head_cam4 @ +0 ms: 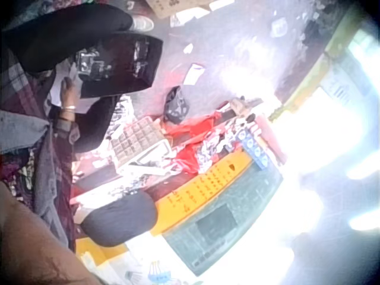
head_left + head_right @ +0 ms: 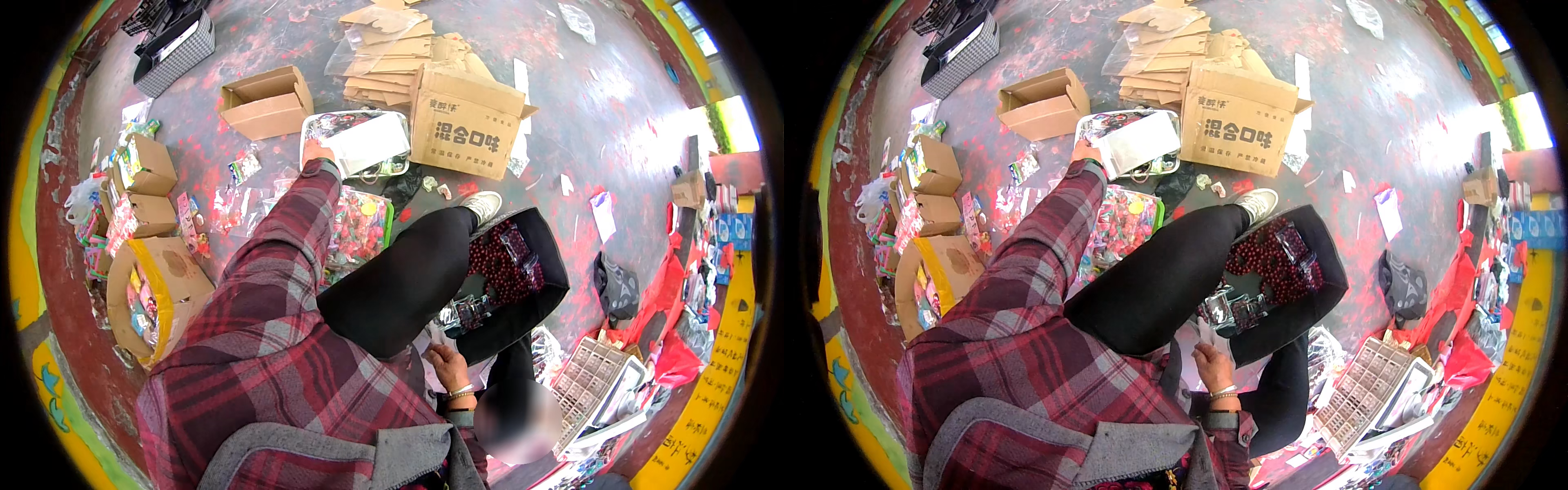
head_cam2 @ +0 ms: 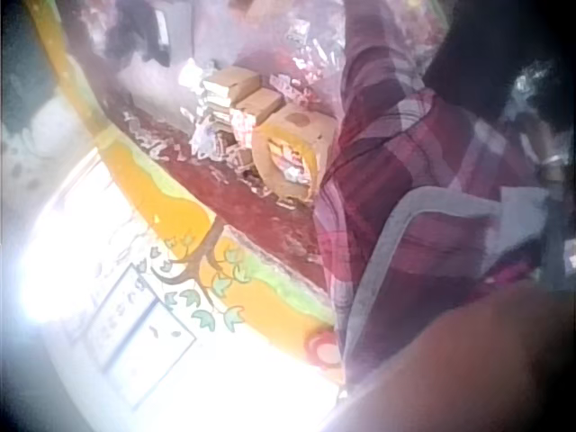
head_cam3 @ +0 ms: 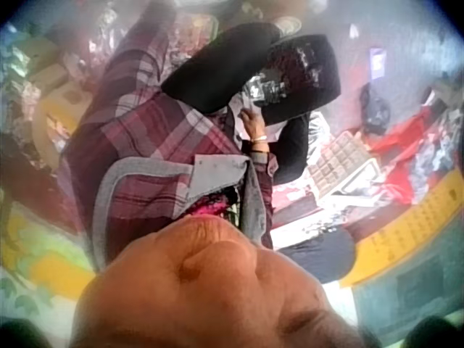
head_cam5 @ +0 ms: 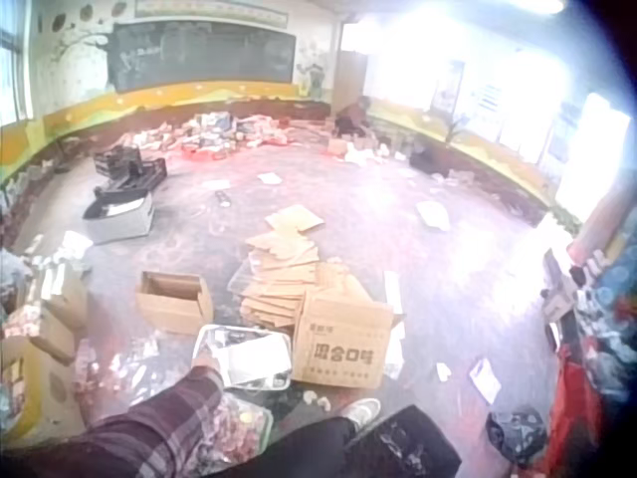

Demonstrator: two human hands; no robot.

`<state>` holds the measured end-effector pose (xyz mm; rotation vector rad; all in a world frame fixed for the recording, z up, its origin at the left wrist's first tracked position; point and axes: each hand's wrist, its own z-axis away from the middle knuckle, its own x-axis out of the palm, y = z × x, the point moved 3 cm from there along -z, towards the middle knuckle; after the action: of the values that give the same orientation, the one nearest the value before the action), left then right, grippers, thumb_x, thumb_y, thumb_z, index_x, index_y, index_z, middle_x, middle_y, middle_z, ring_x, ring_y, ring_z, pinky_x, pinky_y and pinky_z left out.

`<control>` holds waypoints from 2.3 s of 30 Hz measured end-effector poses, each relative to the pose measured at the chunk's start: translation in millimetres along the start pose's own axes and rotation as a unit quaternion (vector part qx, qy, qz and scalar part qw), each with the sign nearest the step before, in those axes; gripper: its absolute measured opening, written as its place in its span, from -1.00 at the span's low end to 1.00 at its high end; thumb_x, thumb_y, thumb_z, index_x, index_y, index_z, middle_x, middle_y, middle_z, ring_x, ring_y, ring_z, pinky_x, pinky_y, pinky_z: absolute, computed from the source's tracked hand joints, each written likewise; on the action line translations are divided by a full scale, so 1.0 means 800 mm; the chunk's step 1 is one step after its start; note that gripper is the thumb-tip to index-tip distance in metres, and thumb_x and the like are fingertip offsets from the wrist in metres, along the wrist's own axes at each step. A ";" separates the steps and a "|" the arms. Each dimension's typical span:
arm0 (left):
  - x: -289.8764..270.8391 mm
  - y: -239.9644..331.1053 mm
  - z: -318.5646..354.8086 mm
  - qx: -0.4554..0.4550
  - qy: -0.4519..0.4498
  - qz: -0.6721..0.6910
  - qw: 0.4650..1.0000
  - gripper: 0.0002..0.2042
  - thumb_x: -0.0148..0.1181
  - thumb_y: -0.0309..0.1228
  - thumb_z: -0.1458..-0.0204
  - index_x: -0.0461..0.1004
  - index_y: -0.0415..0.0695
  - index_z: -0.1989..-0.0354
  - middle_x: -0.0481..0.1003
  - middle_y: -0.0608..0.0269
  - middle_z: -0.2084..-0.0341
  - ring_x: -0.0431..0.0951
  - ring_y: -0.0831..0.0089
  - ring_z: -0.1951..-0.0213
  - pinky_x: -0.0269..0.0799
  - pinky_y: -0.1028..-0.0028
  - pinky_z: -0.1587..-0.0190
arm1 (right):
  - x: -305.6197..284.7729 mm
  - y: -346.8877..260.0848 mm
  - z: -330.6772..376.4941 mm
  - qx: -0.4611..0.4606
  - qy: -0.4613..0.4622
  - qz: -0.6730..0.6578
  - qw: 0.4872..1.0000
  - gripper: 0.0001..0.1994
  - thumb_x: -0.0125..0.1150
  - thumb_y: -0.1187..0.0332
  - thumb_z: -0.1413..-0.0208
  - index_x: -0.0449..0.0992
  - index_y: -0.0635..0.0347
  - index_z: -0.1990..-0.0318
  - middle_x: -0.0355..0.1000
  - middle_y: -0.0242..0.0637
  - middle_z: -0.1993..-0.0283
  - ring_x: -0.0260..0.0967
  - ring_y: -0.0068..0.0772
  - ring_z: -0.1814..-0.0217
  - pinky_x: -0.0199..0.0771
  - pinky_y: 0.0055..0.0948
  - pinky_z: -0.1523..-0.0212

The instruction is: The person sits on the floor and packs red beads into small clear plastic bags. They open the bags, pour beads from a larger container into them, and seal the bags one by one.

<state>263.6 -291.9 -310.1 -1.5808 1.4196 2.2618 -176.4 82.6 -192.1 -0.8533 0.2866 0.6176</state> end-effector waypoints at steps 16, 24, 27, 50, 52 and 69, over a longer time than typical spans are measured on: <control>-0.117 0.085 0.012 -0.075 -0.179 0.525 0.829 -0.88 0.17 -0.53 0.16 0.33 -0.20 0.47 0.47 0.13 0.50 0.45 0.35 0.64 0.42 0.42 0.61 | -0.003 -0.009 0.005 -0.049 0.005 0.018 0.999 -0.75 0.06 0.26 -0.05 0.52 0.20 0.21 0.51 -0.21 0.39 0.47 -0.30 0.33 0.43 -0.40 0.27; -0.279 0.220 0.170 0.074 -0.499 0.638 0.581 -0.91 -0.01 -0.65 0.08 0.30 -0.16 0.46 0.43 -0.17 0.14 0.48 0.08 0.08 0.49 0.46 0.34 | -0.030 -0.055 0.029 -0.069 0.071 -0.172 0.980 -0.76 0.06 0.33 -0.10 0.50 0.34 0.22 0.51 -0.26 0.36 0.46 -0.50 0.34 0.42 -0.56 0.31; -0.329 0.274 0.275 0.041 -0.587 0.645 0.488 -0.95 0.03 -0.60 0.06 0.33 -0.18 0.47 0.39 -0.17 0.07 0.47 0.08 0.06 0.48 0.44 0.27 | -0.056 -0.076 0.040 -0.084 0.059 -0.330 0.938 -0.64 0.03 0.24 -0.15 0.38 0.31 0.01 0.44 -0.22 0.12 0.40 -0.43 0.13 0.38 -0.48 0.14; -0.318 0.266 0.457 -0.040 -0.710 0.524 0.470 -0.89 0.12 -0.42 -0.02 0.33 -0.07 0.32 0.45 0.10 0.22 0.48 0.37 0.22 0.38 0.50 0.23 | -0.113 -0.118 0.144 -0.211 0.147 -0.666 0.700 -0.87 0.07 0.50 -0.09 0.46 0.38 0.24 0.51 -0.05 0.36 0.51 -0.27 0.38 0.53 -0.47 0.36; -0.311 0.259 0.448 -0.005 -0.694 0.504 0.514 -0.86 0.13 -0.42 -0.01 0.33 -0.07 0.27 0.45 0.09 0.25 0.48 0.38 0.22 0.38 0.52 0.22 | -0.117 -0.116 0.147 -0.211 0.162 -0.649 0.713 -0.87 0.08 0.50 -0.09 0.46 0.38 0.24 0.51 -0.05 0.36 0.51 -0.28 0.39 0.53 -0.48 0.37; -0.301 0.252 0.437 0.100 -0.631 0.408 0.652 -0.83 0.12 -0.52 -0.01 0.44 -0.32 0.23 0.53 0.03 0.34 0.56 0.34 0.29 0.44 0.45 0.16 | -0.114 -0.094 0.135 -0.201 0.182 -0.638 0.721 -0.85 0.07 0.48 -0.11 0.46 0.37 0.21 0.51 -0.13 0.34 0.49 -0.42 0.38 0.50 -0.56 0.32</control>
<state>26.8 -63.4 25.2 0.9601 1.7208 2.3026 -203.5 92.9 -34.7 -1.3493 -0.1438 -0.8472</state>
